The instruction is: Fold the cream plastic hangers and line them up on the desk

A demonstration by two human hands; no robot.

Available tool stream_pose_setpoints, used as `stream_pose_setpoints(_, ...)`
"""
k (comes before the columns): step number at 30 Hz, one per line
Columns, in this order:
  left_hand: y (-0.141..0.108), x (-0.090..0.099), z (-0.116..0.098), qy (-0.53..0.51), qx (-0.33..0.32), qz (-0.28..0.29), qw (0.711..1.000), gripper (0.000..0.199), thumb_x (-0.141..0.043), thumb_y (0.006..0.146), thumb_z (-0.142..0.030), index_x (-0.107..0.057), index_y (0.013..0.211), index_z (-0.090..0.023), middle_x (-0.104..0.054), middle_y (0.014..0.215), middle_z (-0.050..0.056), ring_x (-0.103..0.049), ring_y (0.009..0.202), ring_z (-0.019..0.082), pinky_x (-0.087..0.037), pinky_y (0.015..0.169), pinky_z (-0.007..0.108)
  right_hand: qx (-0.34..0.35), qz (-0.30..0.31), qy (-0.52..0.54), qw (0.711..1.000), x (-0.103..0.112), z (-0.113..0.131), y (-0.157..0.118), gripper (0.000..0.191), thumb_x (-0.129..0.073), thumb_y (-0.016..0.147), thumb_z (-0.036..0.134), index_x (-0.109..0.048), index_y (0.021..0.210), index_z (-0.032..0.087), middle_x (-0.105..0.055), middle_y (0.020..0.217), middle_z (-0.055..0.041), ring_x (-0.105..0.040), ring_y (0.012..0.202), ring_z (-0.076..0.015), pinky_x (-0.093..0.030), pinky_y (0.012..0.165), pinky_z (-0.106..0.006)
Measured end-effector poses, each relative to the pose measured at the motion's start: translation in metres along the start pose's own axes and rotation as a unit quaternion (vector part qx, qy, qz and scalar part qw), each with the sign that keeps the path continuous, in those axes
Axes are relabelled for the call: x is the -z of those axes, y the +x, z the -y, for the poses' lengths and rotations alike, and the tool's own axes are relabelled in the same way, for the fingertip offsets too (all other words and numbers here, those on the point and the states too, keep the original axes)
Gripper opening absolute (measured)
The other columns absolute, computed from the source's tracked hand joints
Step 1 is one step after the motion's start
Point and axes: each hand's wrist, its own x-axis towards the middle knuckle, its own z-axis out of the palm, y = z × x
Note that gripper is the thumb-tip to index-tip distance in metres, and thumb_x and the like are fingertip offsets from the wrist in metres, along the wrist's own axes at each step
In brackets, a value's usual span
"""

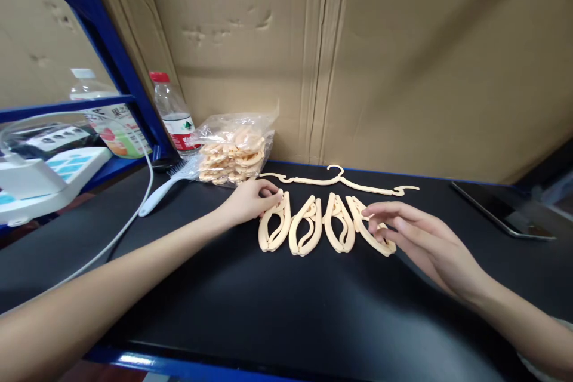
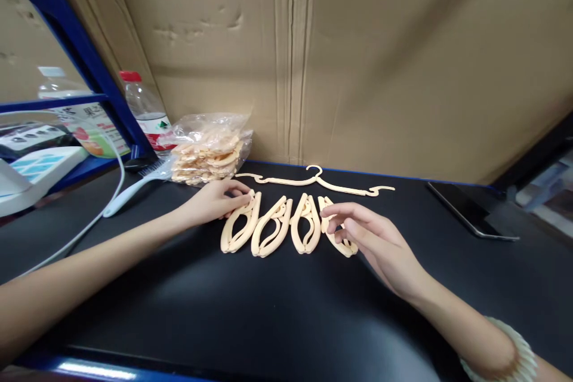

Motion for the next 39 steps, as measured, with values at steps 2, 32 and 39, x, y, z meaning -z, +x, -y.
stream_pose_setpoints(2,-0.005,0.000,-0.003,0.090,-0.037,-0.022,0.995,0.043,-0.064,0.074,-0.043,-0.063,0.105,-0.013,-0.067,0.089,0.006,-0.060,0.057,0.015,-0.045,0.051,0.025,0.023,-0.015,-0.051,0.998,0.004,0.000,0.000,0.026,-0.050,0.093,0.036,-0.065,0.112,0.024,-0.062,0.098,-0.0071,-0.057,0.091,-0.0199,-0.048,0.079,-0.031)
stream_pose_setpoints(32,-0.063,-0.055,-0.023,0.354,-0.243,0.054,0.902,0.067,-0.034,0.094,-0.055,-0.018,0.150,-0.022,-0.019,0.156,0.012,-0.012,0.144,0.035,-0.018,0.109,0.066,0.160,0.133,-0.587,0.782,0.013,-0.011,0.010,0.054,-0.038,0.098,0.043,-0.034,0.145,0.018,-0.035,0.149,-0.0113,-0.027,0.139,-0.0276,-0.029,0.111,-0.050)
stream_pose_setpoints(39,-0.005,-0.018,-0.007,0.235,-0.264,-0.104,0.930,0.035,-0.042,0.089,-0.032,-0.062,0.109,-0.011,-0.065,0.104,0.013,-0.062,0.093,0.023,-0.050,0.086,0.038,0.185,-0.094,-0.578,0.789,0.078,-0.028,0.042,0.031,-0.042,0.095,0.030,-0.064,0.109,0.013,-0.068,0.103,-0.0118,-0.056,0.094,-0.0259,-0.048,0.086,-0.044)
